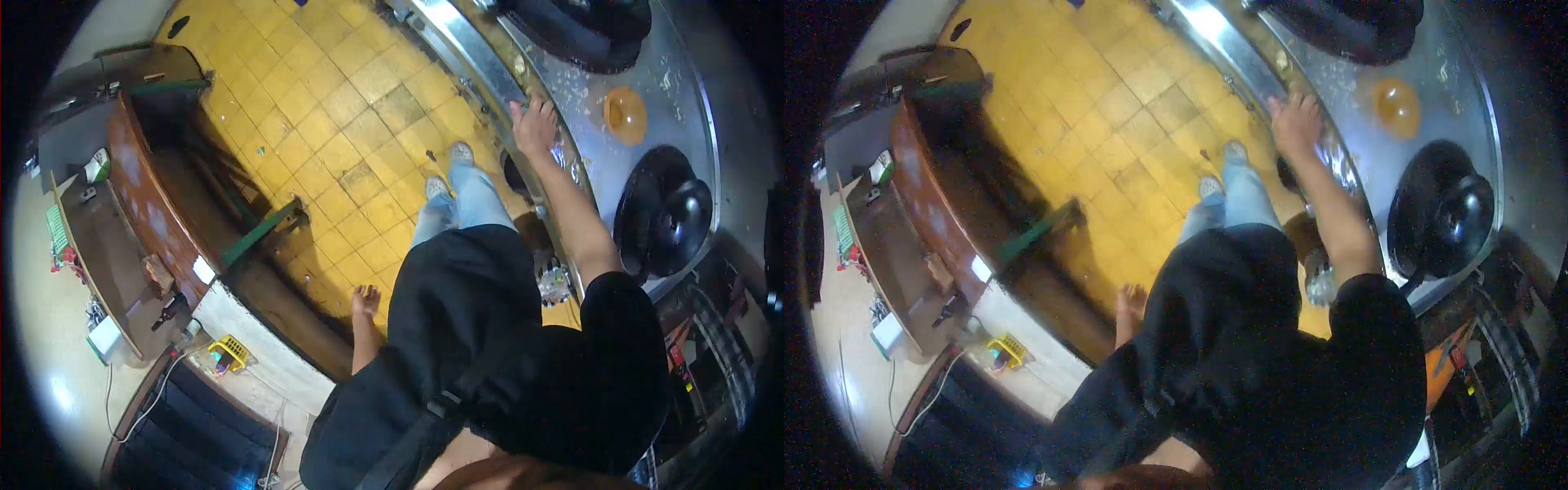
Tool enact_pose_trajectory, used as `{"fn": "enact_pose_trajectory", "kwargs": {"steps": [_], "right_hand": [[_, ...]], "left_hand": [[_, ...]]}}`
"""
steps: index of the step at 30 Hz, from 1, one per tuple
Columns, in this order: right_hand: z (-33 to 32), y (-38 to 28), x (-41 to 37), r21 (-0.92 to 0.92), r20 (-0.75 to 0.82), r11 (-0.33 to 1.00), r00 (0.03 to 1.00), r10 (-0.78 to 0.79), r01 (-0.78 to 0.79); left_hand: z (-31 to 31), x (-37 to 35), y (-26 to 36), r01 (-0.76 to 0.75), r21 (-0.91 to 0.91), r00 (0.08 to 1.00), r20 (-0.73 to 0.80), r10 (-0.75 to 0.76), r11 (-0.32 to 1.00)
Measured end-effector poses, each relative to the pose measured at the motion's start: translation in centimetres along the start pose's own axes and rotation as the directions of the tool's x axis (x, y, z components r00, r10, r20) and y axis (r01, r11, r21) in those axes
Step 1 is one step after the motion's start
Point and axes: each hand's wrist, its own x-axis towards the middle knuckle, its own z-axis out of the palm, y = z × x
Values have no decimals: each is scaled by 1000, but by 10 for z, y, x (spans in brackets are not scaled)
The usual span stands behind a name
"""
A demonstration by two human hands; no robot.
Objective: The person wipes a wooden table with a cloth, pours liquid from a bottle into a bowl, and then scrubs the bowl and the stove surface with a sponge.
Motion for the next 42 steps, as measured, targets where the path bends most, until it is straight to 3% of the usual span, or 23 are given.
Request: {"fn": "enact_pose_trajectory", "kwargs": {"steps": [1,2,4,5,8,10,11,19,21,22,24,25,26,28,29,30,31,32,33,35,38,40,42], "right_hand": [[1,-5,6,-33,9,999,1000,-23,23],[2,-9,6,-66,29,997,999,-44,46],[6,-24,19,-96,33,995,999,-33,36],[6,-32,27,-23,84,1000,996,-9,11],[11,-53,48,38,149,999,988,28,-34],[20,-69,68,105,140,994,990,12,-27],[24,-78,78,8,63,1000,998,-3,3],[36,-151,149,87,87,994,995,56,-63],[41,-171,169,21,126,999,991,37,-40],[42,-182,180,16,120,998,991,58,-60],[45,-206,207,57,342,988,933,115,-142],[49,-221,217,202,282,946,940,191,-252],[52,-236,226,198,283,934,930,235,-296],[52,-256,250,102,225,952,939,262,-290],[53,-267,261,147,162,938,943,289,-313],[65,-277,274,110,69,945,951,301,-307],[67,-286,284,151,47,933,945,325,-328],[67,-294,290,187,31,916,934,355,-355],[68,-296,291,167,37,900,914,403,-404],[67,-290,288,226,14,906,931,365,-359],[61,-261,258,235,-33,913,936,349,-332],[61,-226,226,259,-18,860,888,459,-439],[41,-178,170,77,130,854,855,503,-514]], "left_hand": [[13,2,-12,-71,31,990,127,66,997],[16,-1,-17,-74,32,991,117,70,997],[76,-44,-2,-347,512,919,351,178,785],[104,-63,7,-336,592,935,300,187,733],[144,-82,19,-534,546,839,434,327,645],[157,-79,31,-503,543,857,416,305,672],[160,-78,40,-462,541,878,390,277,703],[150,-57,81,-386,611,921,297,253,691],[150,-37,105,-485,821,875,448,186,301],[152,-24,125,-490,824,872,457,177,284],[173,0,174,-583,805,803,591,-77,105],[193,-1,190,-498,863,867,497,36,81],[211,-5,222,-497,867,868,496,21,37],[236,40,271,-392,638,874,483,51,663],[259,66,300,-309,603,911,410,48,735],[287,72,353,-424,607,716,679,-162,672],[340,4,361,-445,520,753,658,-9,729],[385,-41,370,-690,548,707,650,278,473],[409,-32,394,-747,497,651,679,339,441],[463,-74,422,-747,427,619,726,300,509],[511,-86,439,-831,419,521,818,245,367],[525,-68,441,-797,503,578,795,182,335],[528,-40,439,-793,559,581,813,26,241]]}}
